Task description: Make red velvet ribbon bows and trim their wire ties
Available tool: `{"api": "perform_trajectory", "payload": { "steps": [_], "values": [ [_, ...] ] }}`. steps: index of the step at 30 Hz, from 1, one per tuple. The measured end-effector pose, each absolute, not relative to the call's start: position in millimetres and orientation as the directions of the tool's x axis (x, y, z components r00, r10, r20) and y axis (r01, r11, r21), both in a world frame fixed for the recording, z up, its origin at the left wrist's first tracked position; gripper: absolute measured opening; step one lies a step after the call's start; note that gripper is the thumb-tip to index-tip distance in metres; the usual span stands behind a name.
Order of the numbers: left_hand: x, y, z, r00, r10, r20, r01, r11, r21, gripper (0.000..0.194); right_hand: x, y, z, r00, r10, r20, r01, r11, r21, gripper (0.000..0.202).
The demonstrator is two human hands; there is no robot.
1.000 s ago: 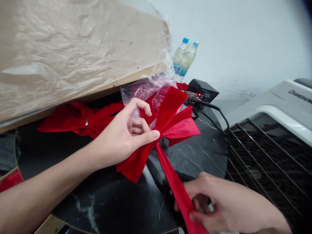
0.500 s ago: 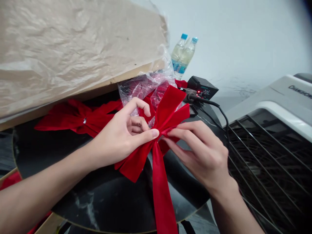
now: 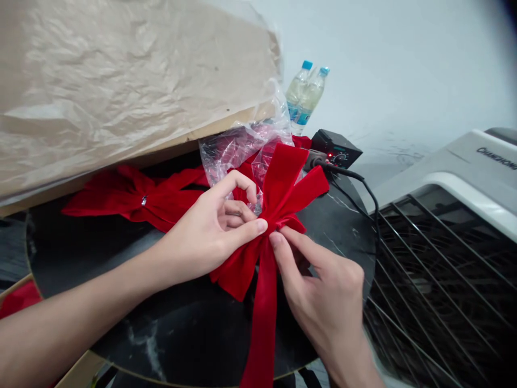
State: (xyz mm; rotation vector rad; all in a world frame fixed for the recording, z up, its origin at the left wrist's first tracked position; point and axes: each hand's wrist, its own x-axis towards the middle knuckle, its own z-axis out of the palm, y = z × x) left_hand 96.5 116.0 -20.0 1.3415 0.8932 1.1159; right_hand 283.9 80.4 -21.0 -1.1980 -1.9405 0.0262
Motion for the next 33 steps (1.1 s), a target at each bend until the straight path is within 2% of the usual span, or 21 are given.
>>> {"api": "perform_trajectory", "payload": {
  "steps": [2,5,8,10,12,14,16,18,19,20,22,23,25,27,29,31,33],
  "values": [
    [95.5,113.8,-19.3,0.298,0.945,0.134,-0.101,-0.108,0.989,0.031,277.7,82.0,-25.0,-0.082,0.826,0.558,0.668,0.461,-0.584,0.014],
    [93.8,110.3,-19.2,0.342,0.919,0.193,-0.115,-0.163,0.980,0.024,276.3,83.6,-26.3,0.061,0.926,0.372,0.454,0.307,-0.837,0.014],
    [93.4,108.2,-20.2,0.360,0.903,0.236,-0.126,-0.204,0.971,0.013,280.7,83.1,-26.1,0.115,0.969,0.221,0.270,0.183,-0.945,0.022],
    [93.7,108.1,-20.6,0.360,0.897,0.256,-0.131,-0.223,0.966,0.008,283.9,79.5,-26.4,0.073,0.987,0.144,0.252,0.121,-0.960,0.034],
    [94.0,108.7,-20.1,0.354,0.894,0.276,-0.124,-0.247,0.961,0.006,286.7,73.0,-27.4,0.044,0.992,0.117,0.333,0.096,-0.938,0.047],
    [94.1,109.6,-18.7,0.339,0.894,0.294,-0.113,-0.271,0.956,0.005,290.5,66.6,-29.0,0.109,0.971,0.213,0.479,0.136,-0.867,0.052],
    [94.0,110.1,-16.9,0.325,0.897,0.300,-0.105,-0.281,0.954,0.006,297.2,64.9,-30.8,0.200,0.880,0.431,0.619,0.227,-0.752,0.039],
    [93.9,110.2,-15.4,0.323,0.902,0.288,-0.089,-0.273,0.958,0.007,307.0,70.7,-31.5,0.191,0.780,0.596,0.677,0.335,-0.656,0.017],
    [93.9,110.3,-15.0,0.325,0.904,0.276,-0.080,-0.265,0.961,0.007,312.6,75.9,-30.9,0.148,0.773,0.617,0.666,0.383,-0.640,0.024],
    [93.8,110.4,-14.8,0.327,0.908,0.263,-0.072,-0.253,0.965,0.008,318.5,82.0,-29.3,0.088,0.804,0.588,0.638,0.408,-0.653,0.031],
    [93.5,111.1,-14.9,0.322,0.918,0.232,-0.070,-0.221,0.973,0.006,330.7,94.4,-23.1,-0.034,0.898,0.439,0.561,0.381,-0.735,0.027],
    [93.4,111.6,-15.1,0.318,0.923,0.216,-0.075,-0.203,0.976,0.005,337.0,100.0,-18.5,-0.088,0.936,0.340,0.528,0.333,-0.781,0.023],
    [93.7,112.3,-15.3,0.305,0.933,0.188,-0.083,-0.171,0.982,0.005,350.6,109.9,-8.2,-0.185,0.972,0.144,0.481,0.217,-0.849,0.028],
    [94.9,112.1,-15.0,0.306,0.938,0.159,-0.071,-0.144,0.987,0.009,365.8,119.6,0.7,-0.283,0.959,-0.012,0.486,0.132,-0.864,0.036],
    [97.0,110.8,-14.5,0.326,0.937,0.128,-0.042,-0.120,0.992,0.011,381.0,129.4,4.8,-0.357,0.928,-0.107,0.575,0.128,-0.808,0.039],
    [99.2,109.5,-14.4,0.347,0.932,0.104,-0.019,-0.103,0.994,0.012,392.5,135.8,3.8,-0.323,0.944,-0.063,0.713,0.199,-0.673,0.033],
    [100.6,109.0,-14.9,0.343,0.934,0.101,-0.024,-0.099,0.995,0.012,394.9,133.8,0.2,-0.170,0.966,0.194,0.832,0.246,-0.498,0.025]
  ]
}}
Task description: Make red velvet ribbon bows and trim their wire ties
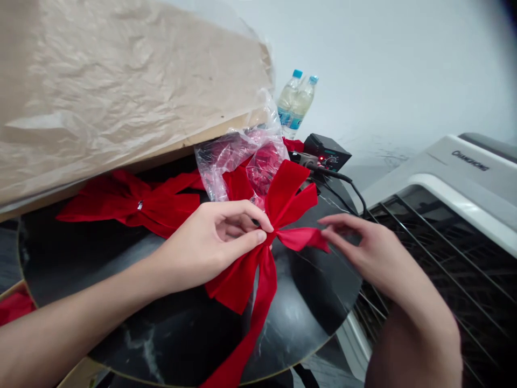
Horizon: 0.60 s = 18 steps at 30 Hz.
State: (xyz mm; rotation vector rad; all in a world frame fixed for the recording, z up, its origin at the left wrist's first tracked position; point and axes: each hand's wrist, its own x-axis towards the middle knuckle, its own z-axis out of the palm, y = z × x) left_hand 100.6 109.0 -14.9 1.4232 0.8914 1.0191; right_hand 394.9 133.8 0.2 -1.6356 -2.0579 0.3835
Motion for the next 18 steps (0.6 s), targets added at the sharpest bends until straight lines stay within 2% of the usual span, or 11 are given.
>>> {"api": "perform_trajectory", "payload": {
  "steps": [2,3,5,7,9,12,15,18],
  "values": [
    [100.9,109.3,-15.8,0.318,0.942,0.107,-0.030,-0.102,0.994,0.010,384.7,121.2,-2.9,-0.016,0.877,0.480,0.865,0.253,-0.433,0.022],
    [100.8,109.7,-16.3,0.305,0.946,0.113,-0.032,-0.108,0.994,0.009,375.1,111.8,-3.7,0.023,0.842,0.539,0.845,0.271,-0.460,0.020],
    [100.5,110.4,-16.9,0.282,0.951,0.130,-0.034,-0.126,0.992,0.007,349.9,92.0,-4.9,-0.050,0.882,0.468,0.731,0.352,-0.585,0.012],
    [100.2,110.4,-17.3,0.263,0.952,0.154,-0.033,-0.151,0.988,0.006,323.1,77.5,-7.9,-0.114,0.925,0.363,0.648,0.347,-0.678,0.023],
    [99.9,109.6,-17.5,0.251,0.950,0.186,-0.031,-0.185,0.982,0.005,301.9,72.6,-14.8,-0.090,0.960,0.264,0.531,0.270,-0.803,0.029],
    [99.5,107.1,-17.5,0.228,0.943,0.242,-0.012,-0.246,0.969,0.005,287.6,78.1,-30.1,0.007,0.993,0.117,0.241,0.112,-0.964,0.031],
    [99.7,104.4,-17.2,0.210,0.937,0.281,0.015,-0.290,0.957,0.006,288.7,84.6,-41.2,0.059,0.998,0.035,0.002,0.035,-0.999,0.028],
    [100.8,102.7,-17.2,0.226,0.923,0.313,0.039,-0.329,0.943,0.008,291.5,85.8,-41.9,0.036,0.999,-0.010,-0.101,-0.007,-0.995,0.030]
  ]
}}
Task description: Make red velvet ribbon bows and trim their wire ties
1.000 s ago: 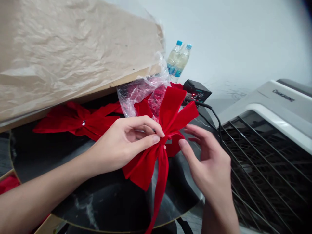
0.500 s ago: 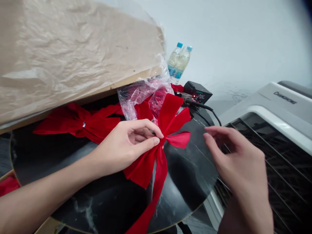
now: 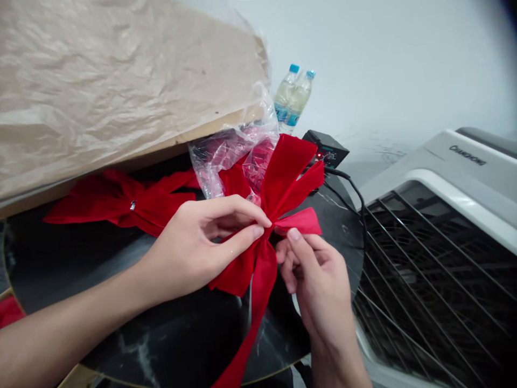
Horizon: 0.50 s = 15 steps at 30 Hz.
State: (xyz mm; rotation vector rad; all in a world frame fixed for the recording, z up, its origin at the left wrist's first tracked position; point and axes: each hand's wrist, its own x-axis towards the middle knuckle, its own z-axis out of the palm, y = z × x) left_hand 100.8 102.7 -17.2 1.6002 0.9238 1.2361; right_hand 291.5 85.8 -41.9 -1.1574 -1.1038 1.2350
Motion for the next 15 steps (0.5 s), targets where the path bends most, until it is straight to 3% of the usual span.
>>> {"api": "perform_trajectory", "payload": {
  "steps": [3,6,11,15],
  "values": [
    [102.1,102.7,-17.4,0.241,0.917,0.318,0.036,-0.336,0.941,0.011,288.8,85.8,-38.2,0.025,0.998,-0.064,-0.189,-0.059,-0.980,0.033],
    [102.7,104.9,-17.9,0.233,0.943,0.236,-0.027,-0.237,0.971,0.007,282.8,86.7,-38.3,0.058,0.997,-0.051,-0.222,-0.037,-0.974,0.034],
    [101.2,108.0,-17.0,0.206,0.973,0.104,-0.091,-0.087,0.992,0.003,277.6,85.1,-41.5,0.209,0.976,0.065,-0.119,0.092,-0.989,0.029],
    [100.3,105.7,-13.5,0.139,0.973,0.183,0.004,-0.185,0.983,0.005,280.3,78.0,-32.5,0.075,0.993,0.089,0.066,0.084,-0.994,0.028]
  ]
}}
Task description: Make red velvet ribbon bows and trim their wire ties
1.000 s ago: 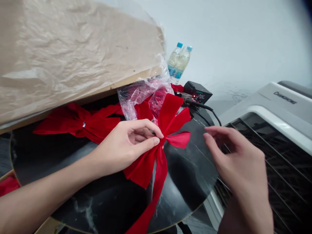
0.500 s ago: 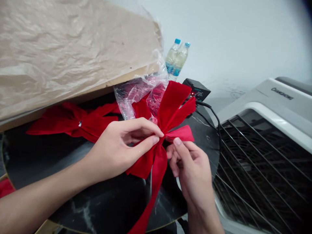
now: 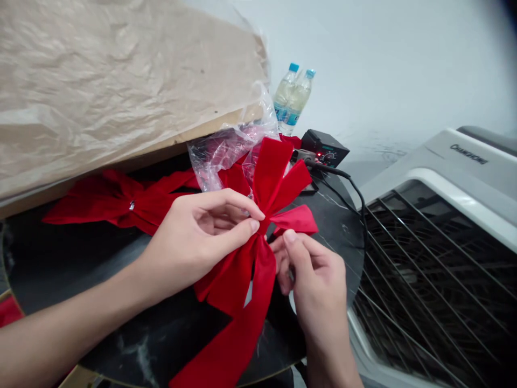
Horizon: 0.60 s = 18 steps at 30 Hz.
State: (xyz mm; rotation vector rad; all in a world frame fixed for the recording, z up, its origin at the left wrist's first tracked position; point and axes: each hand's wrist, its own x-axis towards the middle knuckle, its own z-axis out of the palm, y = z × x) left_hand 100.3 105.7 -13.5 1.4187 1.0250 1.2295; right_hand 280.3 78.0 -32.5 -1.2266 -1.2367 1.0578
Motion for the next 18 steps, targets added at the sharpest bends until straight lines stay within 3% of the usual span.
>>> {"api": "perform_trajectory", "payload": {
  "steps": [4,6,12,18],
  "values": [
    [100.6,104.4,-12.3,0.157,0.962,0.221,0.019,-0.227,0.974,0.005,280.1,70.1,-21.7,0.047,0.951,0.305,0.366,0.268,-0.891,0.012],
    [100.6,104.7,-12.6,0.168,0.961,0.220,-0.008,-0.222,0.975,0.005,279.4,68.9,-20.1,0.054,0.935,0.351,0.409,0.300,-0.862,0.010],
    [100.8,104.9,-13.6,0.189,0.964,0.189,-0.072,-0.178,0.981,0.005,283.9,76.9,-29.0,0.025,0.990,0.140,0.181,0.134,-0.974,0.021],
    [101.1,105.3,-16.3,0.248,0.961,0.121,-0.070,-0.106,0.992,0.011,282.8,84.1,-35.1,0.061,0.986,0.156,0.076,0.152,-0.986,0.017]
  ]
}}
